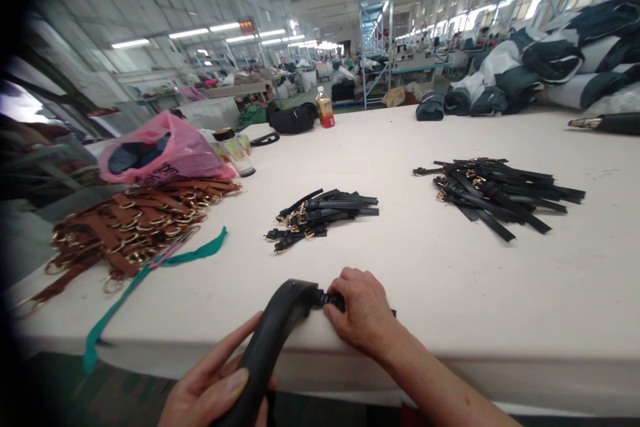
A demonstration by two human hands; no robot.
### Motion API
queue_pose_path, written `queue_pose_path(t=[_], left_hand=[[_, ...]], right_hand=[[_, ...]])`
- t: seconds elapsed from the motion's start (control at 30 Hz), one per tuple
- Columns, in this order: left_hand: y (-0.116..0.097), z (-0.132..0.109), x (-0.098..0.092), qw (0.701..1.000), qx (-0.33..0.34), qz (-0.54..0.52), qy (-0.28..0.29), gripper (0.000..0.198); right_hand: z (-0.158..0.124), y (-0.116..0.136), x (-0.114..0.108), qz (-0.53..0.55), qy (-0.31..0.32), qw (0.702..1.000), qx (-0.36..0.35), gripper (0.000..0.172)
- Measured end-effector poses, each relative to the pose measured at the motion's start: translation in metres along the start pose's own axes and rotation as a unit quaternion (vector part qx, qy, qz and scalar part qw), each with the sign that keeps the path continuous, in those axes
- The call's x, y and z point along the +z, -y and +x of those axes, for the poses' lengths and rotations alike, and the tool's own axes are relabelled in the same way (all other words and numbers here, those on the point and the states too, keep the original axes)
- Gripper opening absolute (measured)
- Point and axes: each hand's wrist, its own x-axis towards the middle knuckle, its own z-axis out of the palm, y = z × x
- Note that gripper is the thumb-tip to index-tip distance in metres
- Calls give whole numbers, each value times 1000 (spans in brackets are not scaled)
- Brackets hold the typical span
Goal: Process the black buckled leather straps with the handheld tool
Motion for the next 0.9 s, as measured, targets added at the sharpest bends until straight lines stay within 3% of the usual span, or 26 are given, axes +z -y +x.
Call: queue_pose_path(t=[0.23, 0.3, 0.4, 0.57, 0.9], left_hand=[[-5, 15, -2, 999, 11, -7, 31, 67], [-4, 13, -3, 999, 11, -16, 32, 68], [-3, 6, -7, 1000, 10, -17, 14, 72], [-4, -7, -18, 999, 26, -16, -17, 79], [7, -3, -18, 998, 5, -41, 50, 65]], right_hand=[[-6, 2, -9, -6, 24, 1000, 9, 22], [-8, 2, -11, -19, 23, 999, 19, 18], [-9, 3, -12, -27, 20, 999, 31, 10], [-8, 1, -10, -17, 12, 999, 36, 12], [-10, -1, -7, -4, 1, 1000, 25, 9]])
